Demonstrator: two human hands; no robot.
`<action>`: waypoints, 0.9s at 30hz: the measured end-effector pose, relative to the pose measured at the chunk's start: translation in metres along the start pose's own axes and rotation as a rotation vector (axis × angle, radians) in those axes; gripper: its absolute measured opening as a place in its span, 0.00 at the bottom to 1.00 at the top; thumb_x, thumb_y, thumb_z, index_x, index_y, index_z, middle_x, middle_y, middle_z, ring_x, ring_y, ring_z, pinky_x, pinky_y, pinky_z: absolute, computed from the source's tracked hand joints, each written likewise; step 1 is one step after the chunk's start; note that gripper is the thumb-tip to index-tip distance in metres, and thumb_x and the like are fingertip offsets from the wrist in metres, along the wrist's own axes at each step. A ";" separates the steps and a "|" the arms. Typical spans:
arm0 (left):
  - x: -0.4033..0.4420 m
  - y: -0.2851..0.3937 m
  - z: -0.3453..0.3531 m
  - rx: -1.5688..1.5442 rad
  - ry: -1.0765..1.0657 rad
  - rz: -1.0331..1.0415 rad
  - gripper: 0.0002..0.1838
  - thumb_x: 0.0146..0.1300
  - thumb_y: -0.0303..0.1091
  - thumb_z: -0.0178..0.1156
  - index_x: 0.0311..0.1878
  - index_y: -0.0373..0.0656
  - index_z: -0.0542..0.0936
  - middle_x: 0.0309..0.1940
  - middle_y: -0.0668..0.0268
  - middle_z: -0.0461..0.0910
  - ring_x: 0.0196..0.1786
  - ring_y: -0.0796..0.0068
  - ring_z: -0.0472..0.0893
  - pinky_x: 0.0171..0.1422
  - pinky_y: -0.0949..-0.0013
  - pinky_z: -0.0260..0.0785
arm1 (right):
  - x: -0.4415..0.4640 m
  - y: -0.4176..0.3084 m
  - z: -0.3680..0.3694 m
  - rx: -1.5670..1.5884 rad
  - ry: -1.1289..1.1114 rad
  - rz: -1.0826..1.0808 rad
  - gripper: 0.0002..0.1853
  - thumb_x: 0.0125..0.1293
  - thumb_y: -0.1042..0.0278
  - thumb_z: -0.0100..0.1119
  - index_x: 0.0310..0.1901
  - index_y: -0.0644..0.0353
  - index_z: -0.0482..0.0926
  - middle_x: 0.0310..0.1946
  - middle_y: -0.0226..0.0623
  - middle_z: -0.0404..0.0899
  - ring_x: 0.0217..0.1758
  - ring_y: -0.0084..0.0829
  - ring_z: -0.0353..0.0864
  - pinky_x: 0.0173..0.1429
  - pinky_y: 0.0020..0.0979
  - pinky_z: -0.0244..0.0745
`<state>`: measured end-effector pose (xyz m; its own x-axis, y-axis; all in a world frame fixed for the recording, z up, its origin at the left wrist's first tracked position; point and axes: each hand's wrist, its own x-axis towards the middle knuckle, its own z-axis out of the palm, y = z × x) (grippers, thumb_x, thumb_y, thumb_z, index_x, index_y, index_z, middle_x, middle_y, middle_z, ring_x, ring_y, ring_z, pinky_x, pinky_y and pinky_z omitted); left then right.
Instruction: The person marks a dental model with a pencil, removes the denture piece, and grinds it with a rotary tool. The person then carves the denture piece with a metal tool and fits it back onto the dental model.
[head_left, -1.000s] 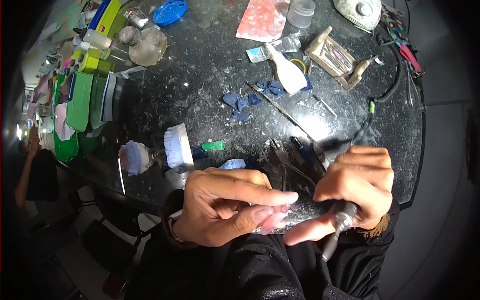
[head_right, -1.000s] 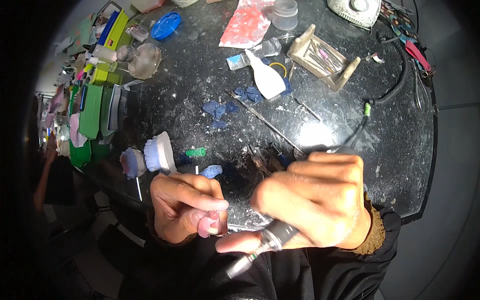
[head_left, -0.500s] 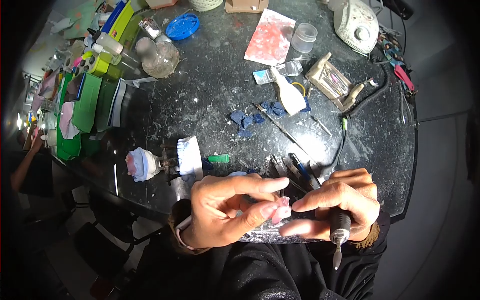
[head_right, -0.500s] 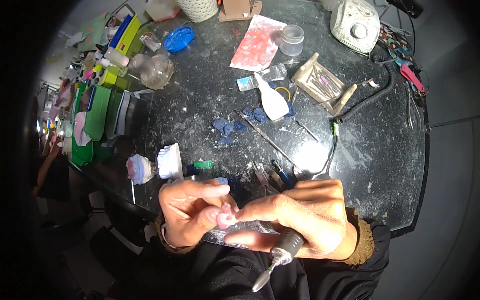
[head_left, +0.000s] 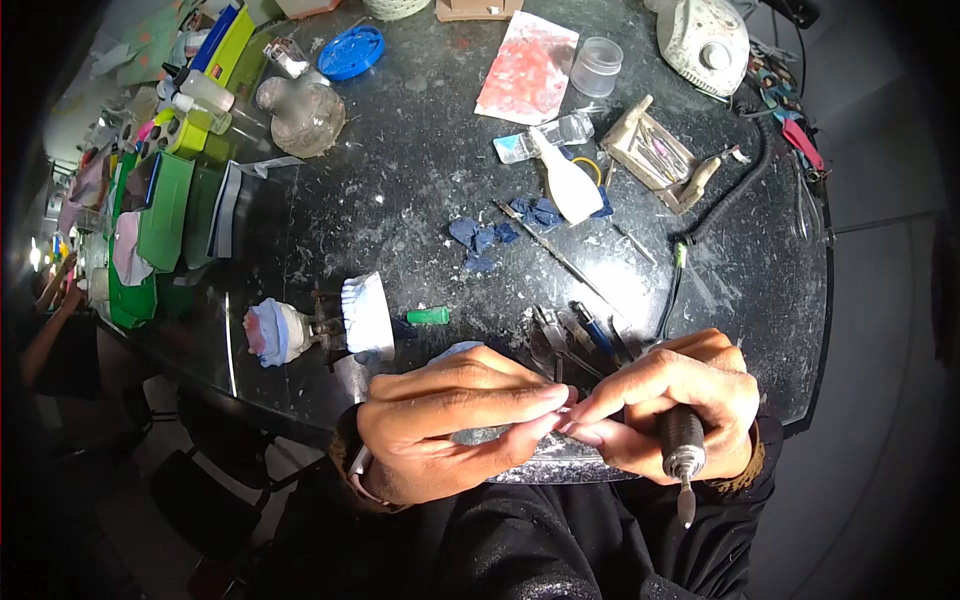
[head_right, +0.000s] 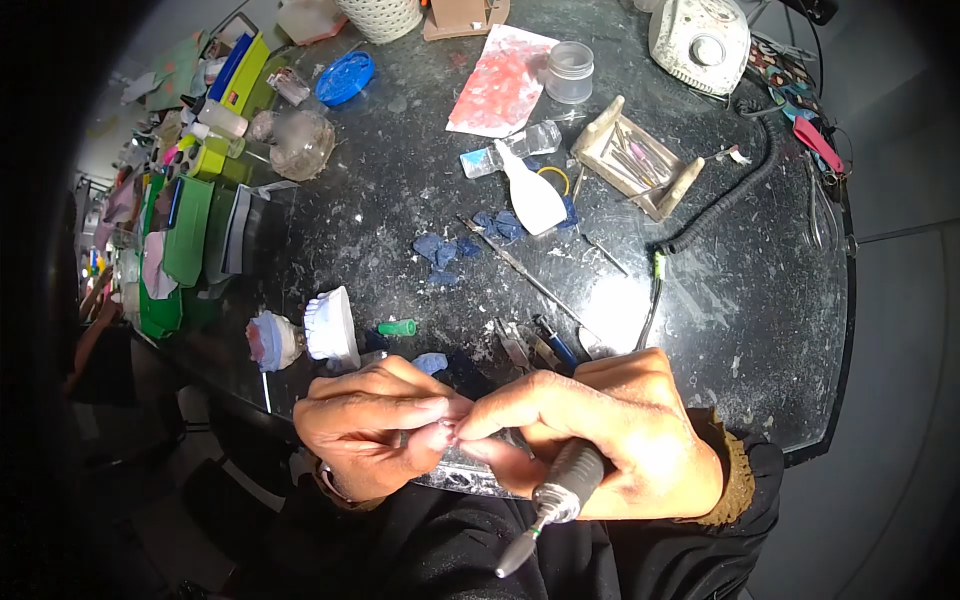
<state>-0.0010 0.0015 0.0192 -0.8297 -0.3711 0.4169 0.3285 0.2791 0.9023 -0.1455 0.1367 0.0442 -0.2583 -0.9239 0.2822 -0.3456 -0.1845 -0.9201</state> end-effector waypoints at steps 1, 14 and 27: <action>0.000 0.001 0.000 0.026 -0.013 0.007 0.15 0.42 0.14 0.65 0.37 0.31 0.81 0.32 0.56 0.81 0.34 0.65 0.83 0.36 0.71 0.75 | -0.001 -0.001 -0.002 0.023 -0.048 0.064 0.11 0.47 0.77 0.67 0.35 0.63 0.79 0.11 0.25 0.72 0.12 0.17 0.72 0.19 0.19 0.61; -0.002 -0.002 0.004 0.072 -0.005 0.047 0.16 0.41 0.14 0.65 0.38 0.32 0.80 0.29 0.58 0.81 0.30 0.69 0.82 0.33 0.73 0.75 | -0.004 -0.003 0.000 0.019 -0.061 0.141 0.09 0.55 0.73 0.63 0.37 0.60 0.75 0.12 0.25 0.70 0.13 0.22 0.70 0.20 0.22 0.63; -0.002 0.003 0.001 0.027 0.053 -0.047 0.14 0.45 0.15 0.66 0.38 0.30 0.79 0.30 0.54 0.82 0.33 0.69 0.83 0.34 0.74 0.77 | -0.004 0.004 0.006 -0.192 0.043 -0.075 0.16 0.48 0.69 0.69 0.40 0.61 0.81 0.20 0.33 0.80 0.14 0.22 0.75 0.17 0.22 0.64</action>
<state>0.0010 0.0043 0.0211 -0.8186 -0.4305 0.3801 0.2772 0.2835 0.9180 -0.1409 0.1374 0.0379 -0.2625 -0.8940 0.3630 -0.5295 -0.1810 -0.8287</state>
